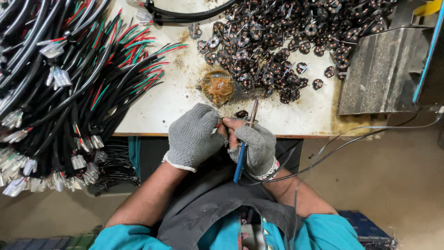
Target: The person solders wires to small black connector components at a workbench. They hold a wire in one hand and a soldering iron in the other, dip the wire tip into flux, solder the joint, and set the finished connector aside, repeating the process for successive connectors.
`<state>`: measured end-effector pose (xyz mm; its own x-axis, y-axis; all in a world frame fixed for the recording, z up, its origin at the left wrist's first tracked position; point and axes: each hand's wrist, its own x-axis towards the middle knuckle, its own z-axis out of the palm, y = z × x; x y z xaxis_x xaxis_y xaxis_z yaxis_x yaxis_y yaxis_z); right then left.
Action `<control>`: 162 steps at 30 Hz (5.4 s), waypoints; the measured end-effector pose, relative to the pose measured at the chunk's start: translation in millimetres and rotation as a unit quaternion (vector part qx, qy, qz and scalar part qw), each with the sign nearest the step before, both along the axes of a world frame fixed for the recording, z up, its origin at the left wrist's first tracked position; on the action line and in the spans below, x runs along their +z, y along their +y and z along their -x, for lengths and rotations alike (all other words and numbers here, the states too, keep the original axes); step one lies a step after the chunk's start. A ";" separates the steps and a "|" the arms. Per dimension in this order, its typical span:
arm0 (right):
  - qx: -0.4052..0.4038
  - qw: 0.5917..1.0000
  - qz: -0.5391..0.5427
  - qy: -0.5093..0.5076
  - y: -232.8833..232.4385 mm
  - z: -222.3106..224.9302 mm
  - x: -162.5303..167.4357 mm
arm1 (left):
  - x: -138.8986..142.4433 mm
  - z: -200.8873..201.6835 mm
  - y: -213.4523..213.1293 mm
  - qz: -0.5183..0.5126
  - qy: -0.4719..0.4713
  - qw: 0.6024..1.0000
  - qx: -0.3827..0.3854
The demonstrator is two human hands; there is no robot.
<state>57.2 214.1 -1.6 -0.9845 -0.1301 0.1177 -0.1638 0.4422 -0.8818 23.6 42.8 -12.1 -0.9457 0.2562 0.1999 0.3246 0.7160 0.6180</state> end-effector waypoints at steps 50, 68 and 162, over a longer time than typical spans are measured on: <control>-0.039 0.962 -0.211 0.167 33.5 29.8 16.5 | 76.4 4.9 -127.3 0.412 -0.009 0.893 0.180; -0.070 0.966 -0.199 0.147 22.8 26.7 12.5 | 81.0 7.1 -122.4 0.372 -0.012 0.913 0.164; 0.024 0.999 -0.018 0.018 9.4 -13.0 25.5 | -1.9 -49.6 -34.5 -0.397 -0.227 0.889 0.009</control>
<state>70.2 223.5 23.9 -0.9721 -0.1823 0.1477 -0.2175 0.4641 -0.8587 73.3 8.3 -14.0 -0.9774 0.1896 -0.0932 -0.0952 -0.0014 0.9955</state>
